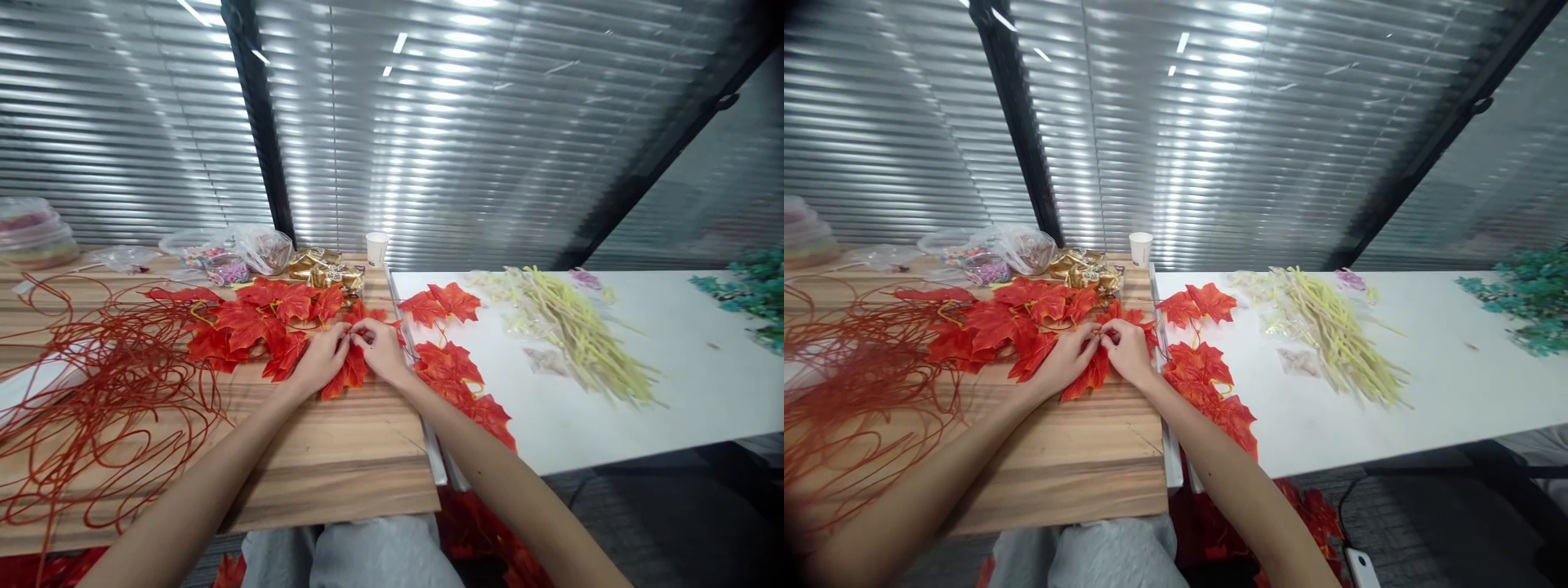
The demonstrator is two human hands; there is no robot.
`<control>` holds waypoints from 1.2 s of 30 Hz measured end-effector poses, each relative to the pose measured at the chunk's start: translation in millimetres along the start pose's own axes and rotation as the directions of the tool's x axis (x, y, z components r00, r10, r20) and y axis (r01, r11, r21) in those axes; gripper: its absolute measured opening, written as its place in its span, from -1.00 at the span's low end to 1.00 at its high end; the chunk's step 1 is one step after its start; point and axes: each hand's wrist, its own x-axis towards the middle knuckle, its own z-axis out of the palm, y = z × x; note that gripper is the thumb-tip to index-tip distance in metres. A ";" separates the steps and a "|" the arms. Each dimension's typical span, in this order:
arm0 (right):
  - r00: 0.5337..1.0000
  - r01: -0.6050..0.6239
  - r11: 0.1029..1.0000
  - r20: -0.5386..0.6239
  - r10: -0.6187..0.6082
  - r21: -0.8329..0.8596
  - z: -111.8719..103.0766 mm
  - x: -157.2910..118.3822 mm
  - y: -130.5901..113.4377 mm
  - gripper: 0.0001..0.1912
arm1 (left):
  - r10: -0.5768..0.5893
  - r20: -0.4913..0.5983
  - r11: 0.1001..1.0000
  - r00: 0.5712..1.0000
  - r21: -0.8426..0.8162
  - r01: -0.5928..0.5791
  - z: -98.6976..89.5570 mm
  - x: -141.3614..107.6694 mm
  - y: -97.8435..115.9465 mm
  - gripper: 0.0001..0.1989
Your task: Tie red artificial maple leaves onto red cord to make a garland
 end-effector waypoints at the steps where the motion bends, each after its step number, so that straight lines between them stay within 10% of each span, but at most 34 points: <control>1: 1.000 0.002 1.000 -0.001 -0.002 -0.001 -0.2 0.0 -0.4 -0.86 | 0.000 -0.001 1.000 1.000 0.001 0.000 0.0 -0.1 0.0 -0.75; 36: 0.998 0.059 0.998 -0.026 -0.059 0.017 -2.0 -0.6 -8.6 -0.84 | -0.001 -0.016 0.997 1.000 -0.080 0.000 -0.1 -1.5 -4.9 -0.74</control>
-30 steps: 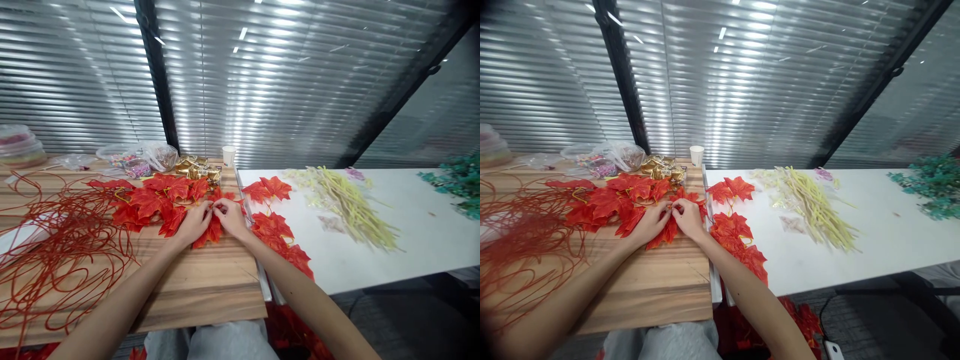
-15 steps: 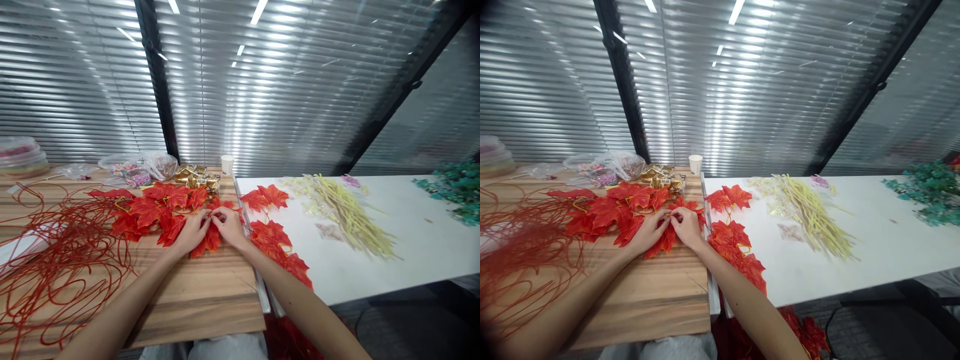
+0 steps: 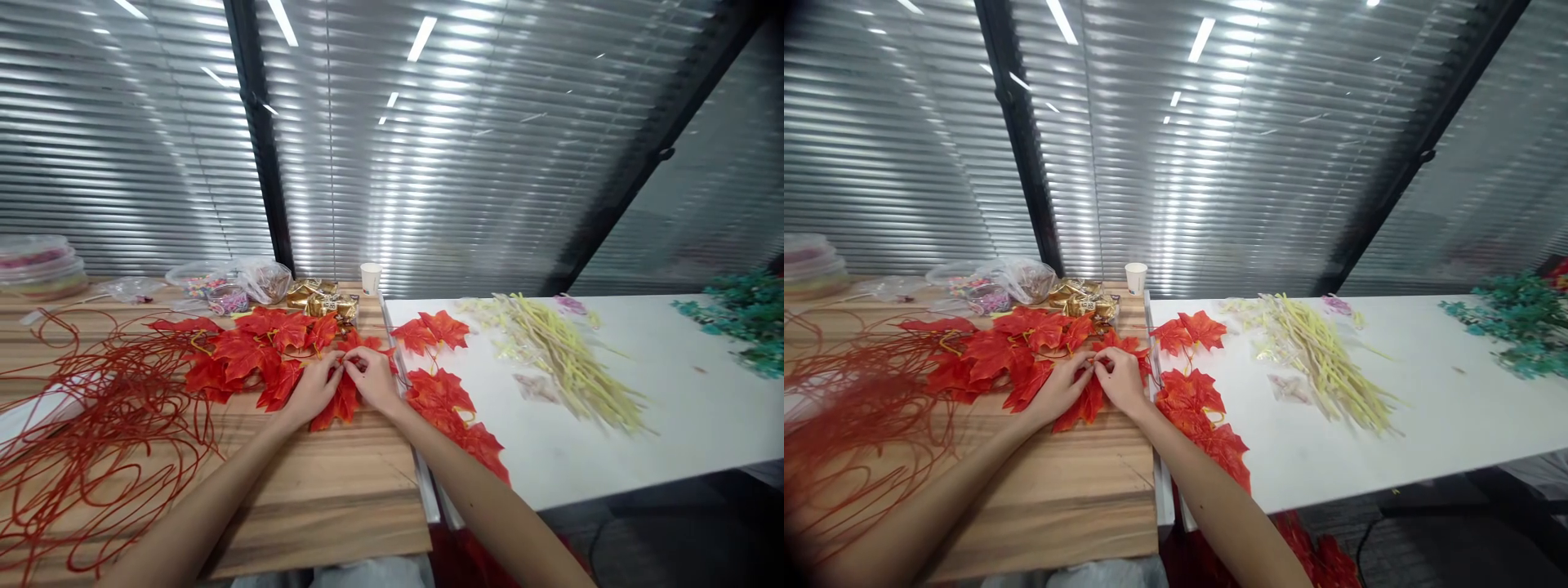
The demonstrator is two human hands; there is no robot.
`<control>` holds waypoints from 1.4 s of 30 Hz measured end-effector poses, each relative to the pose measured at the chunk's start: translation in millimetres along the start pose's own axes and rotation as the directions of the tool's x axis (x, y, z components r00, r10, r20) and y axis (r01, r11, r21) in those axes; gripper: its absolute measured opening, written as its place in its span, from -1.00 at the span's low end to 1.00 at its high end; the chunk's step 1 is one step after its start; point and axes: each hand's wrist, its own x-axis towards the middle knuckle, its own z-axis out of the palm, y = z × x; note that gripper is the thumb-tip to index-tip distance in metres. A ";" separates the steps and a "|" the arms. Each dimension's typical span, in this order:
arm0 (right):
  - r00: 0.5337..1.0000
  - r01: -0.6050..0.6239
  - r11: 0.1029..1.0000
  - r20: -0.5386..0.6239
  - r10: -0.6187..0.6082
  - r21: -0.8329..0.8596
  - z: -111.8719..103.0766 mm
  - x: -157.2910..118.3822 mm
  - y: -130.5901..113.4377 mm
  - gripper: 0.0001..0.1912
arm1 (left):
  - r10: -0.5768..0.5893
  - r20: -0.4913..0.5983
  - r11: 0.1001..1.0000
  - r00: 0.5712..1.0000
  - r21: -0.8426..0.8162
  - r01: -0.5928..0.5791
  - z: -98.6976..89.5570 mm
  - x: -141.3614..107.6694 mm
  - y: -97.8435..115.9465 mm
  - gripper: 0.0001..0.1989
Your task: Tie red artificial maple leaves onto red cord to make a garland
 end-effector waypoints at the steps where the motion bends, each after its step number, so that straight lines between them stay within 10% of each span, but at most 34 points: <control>1: 1.000 -0.004 1.000 -0.002 0.004 0.002 -0.1 0.0 -0.1 -0.84 | -0.002 0.000 1.000 1.000 -0.002 0.002 0.2 -0.1 0.0 -0.75; 20: 0.999 -0.035 0.996 0.015 0.034 0.081 -3.9 0.4 -3.6 -0.84 | -0.040 0.161 0.980 0.986 -0.188 0.070 -22.5 3.9 4.9 -0.68; 42: 1.000 -0.019 0.998 -0.002 0.019 0.053 -5.9 -0.7 -3.9 -0.86 | -0.094 0.076 0.961 0.993 -0.253 0.111 -11.9 5.2 3.3 -0.76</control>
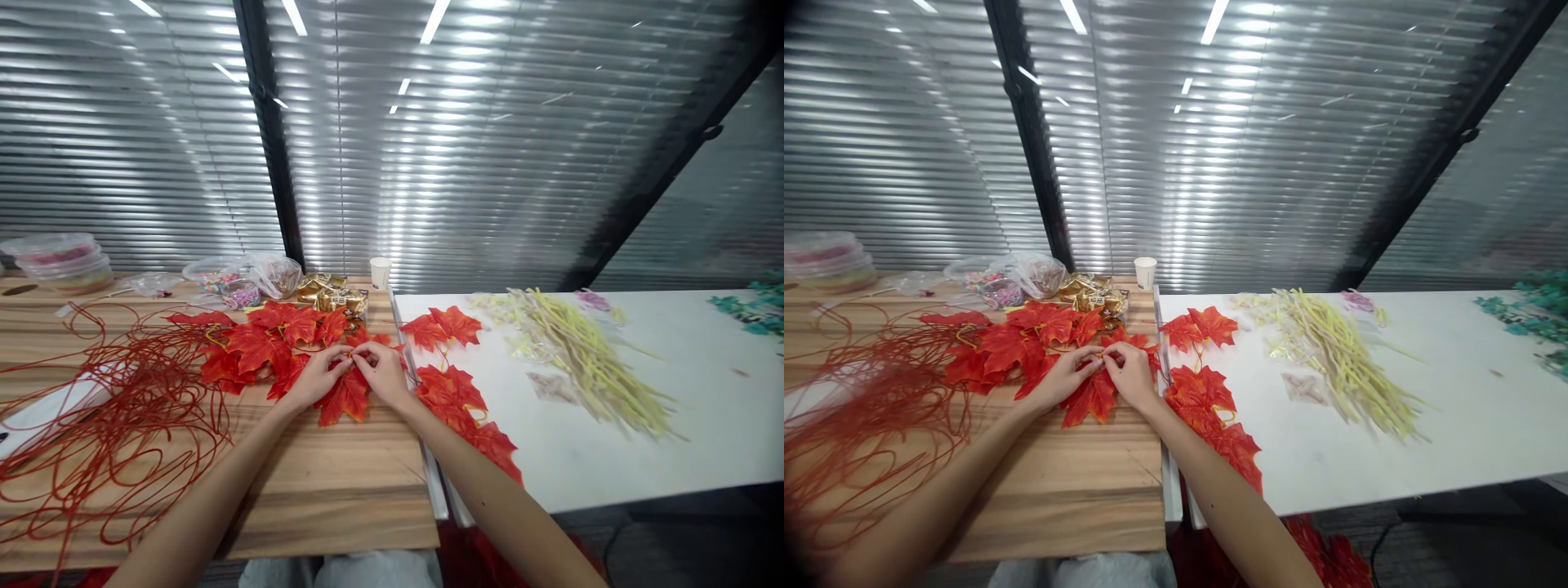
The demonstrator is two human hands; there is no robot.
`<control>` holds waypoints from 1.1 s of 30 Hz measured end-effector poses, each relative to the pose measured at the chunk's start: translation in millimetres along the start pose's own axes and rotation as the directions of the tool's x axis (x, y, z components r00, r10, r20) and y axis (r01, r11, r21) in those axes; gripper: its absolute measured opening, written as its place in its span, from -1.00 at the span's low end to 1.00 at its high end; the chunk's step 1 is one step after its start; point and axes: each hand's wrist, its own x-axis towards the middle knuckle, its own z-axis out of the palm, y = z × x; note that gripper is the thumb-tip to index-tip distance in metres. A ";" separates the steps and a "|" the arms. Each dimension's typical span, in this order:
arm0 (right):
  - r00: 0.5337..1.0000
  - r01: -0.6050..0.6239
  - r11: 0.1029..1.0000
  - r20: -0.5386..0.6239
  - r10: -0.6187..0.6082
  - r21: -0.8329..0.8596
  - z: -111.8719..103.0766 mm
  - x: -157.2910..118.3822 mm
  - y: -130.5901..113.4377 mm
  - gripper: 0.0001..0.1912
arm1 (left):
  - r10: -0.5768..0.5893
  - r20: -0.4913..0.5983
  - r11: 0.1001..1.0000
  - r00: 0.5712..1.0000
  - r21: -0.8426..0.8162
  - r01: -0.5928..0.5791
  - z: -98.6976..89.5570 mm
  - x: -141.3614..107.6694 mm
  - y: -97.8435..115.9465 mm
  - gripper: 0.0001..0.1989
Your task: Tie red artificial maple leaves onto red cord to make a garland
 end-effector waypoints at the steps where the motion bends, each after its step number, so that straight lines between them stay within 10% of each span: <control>1: 1.000 0.003 1.000 -0.002 -0.003 -0.007 0.1 0.0 -0.2 -0.87 | 0.003 -0.003 1.000 1.000 0.000 -0.003 0.2 -0.1 -1.0 -0.77; 33: 0.994 0.111 0.989 0.016 -0.110 -0.093 5.1 -0.6 3.6 -0.84 | 0.099 -0.032 0.972 0.995 0.219 -0.089 7.8 -1.4 -5.2 -0.74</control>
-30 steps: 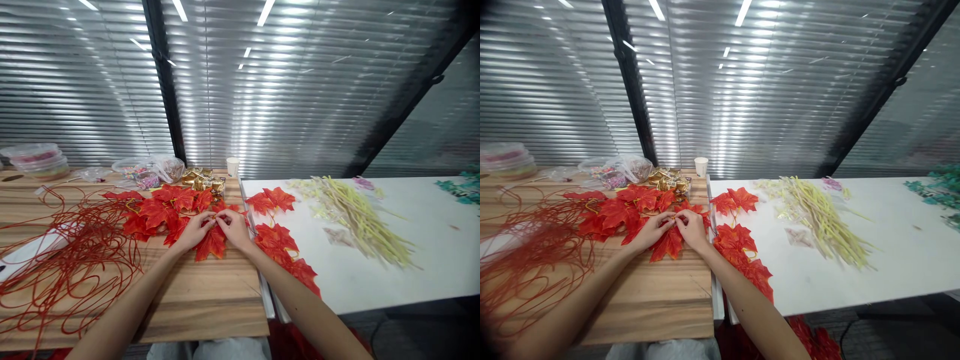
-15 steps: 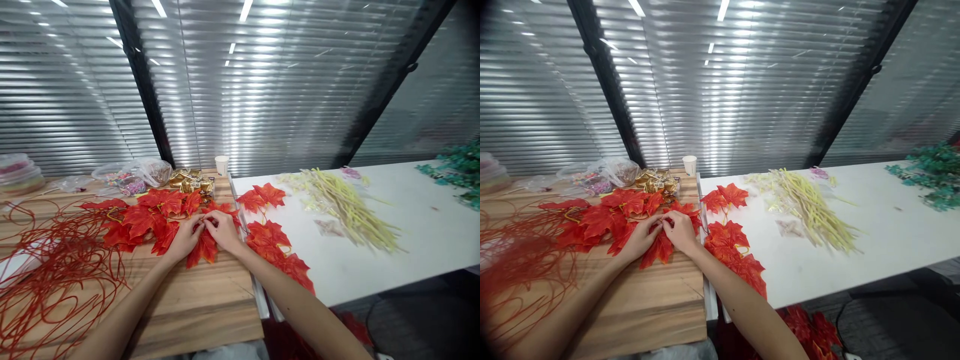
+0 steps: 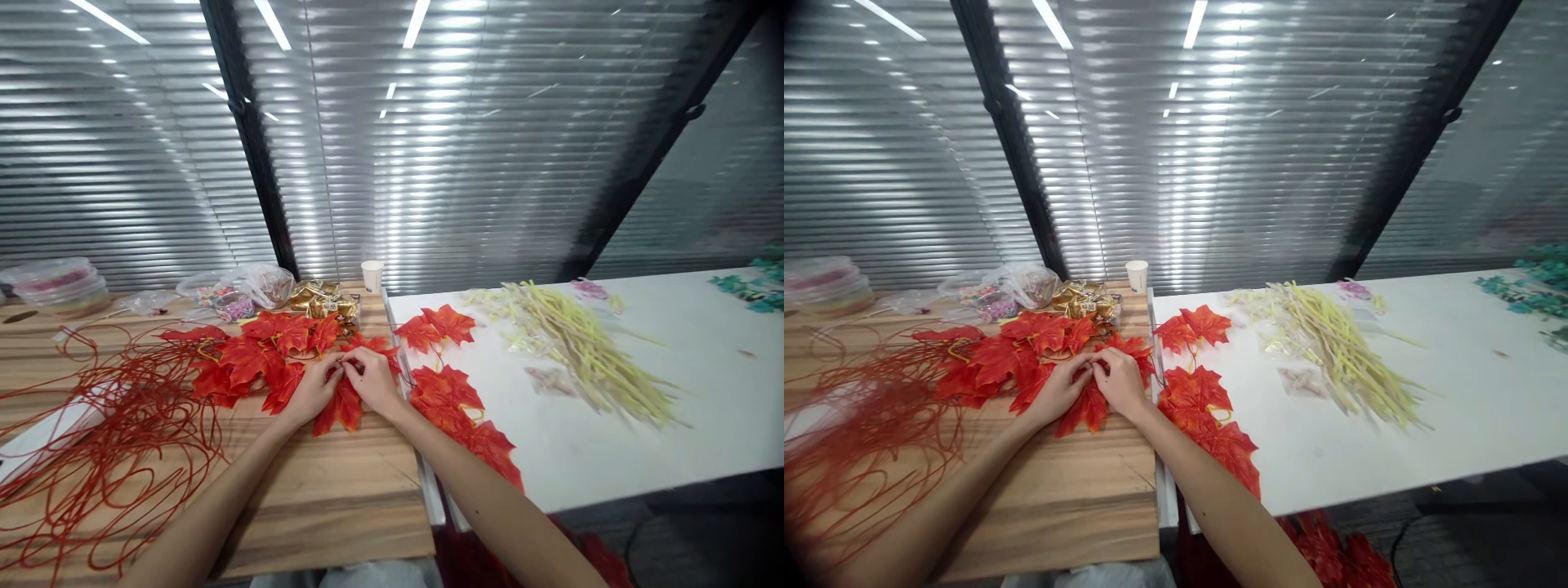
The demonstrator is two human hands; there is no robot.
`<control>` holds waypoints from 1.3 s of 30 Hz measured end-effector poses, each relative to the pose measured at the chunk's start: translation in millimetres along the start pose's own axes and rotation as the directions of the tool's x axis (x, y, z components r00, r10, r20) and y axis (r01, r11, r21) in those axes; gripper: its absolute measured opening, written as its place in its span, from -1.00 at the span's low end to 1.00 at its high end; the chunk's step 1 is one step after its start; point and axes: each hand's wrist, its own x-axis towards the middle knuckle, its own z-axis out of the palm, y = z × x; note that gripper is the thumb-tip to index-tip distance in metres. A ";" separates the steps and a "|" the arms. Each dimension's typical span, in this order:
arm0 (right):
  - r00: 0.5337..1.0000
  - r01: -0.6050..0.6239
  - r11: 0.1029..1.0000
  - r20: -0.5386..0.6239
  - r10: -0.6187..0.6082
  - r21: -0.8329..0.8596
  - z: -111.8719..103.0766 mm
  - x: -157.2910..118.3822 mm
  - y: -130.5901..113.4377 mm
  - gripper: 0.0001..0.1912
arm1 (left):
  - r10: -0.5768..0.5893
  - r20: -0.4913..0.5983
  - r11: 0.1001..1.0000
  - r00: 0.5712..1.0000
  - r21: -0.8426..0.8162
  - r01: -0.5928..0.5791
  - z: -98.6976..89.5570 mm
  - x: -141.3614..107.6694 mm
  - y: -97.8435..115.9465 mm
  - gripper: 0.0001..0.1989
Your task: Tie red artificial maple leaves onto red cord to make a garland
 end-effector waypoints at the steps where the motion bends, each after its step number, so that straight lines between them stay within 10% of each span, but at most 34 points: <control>1: 1.000 0.002 1.000 -0.003 -0.002 0.006 0.2 -0.2 -0.2 -0.84 | 0.007 -0.002 1.000 1.000 -0.004 -0.007 0.1 -0.2 -0.3 -0.74; 24: 0.968 -0.230 0.882 0.003 0.252 0.411 3.8 3.2 16.3 -0.89 | -0.068 -0.041 0.984 0.997 -0.168 0.061 2.7 -7.0 10.6 -0.70; 39: 0.967 -0.245 0.888 0.031 0.253 0.390 1.7 3.2 13.8 -0.89 | -0.029 -0.072 0.992 0.997 -0.122 0.020 -2.8 -4.7 7.7 -0.73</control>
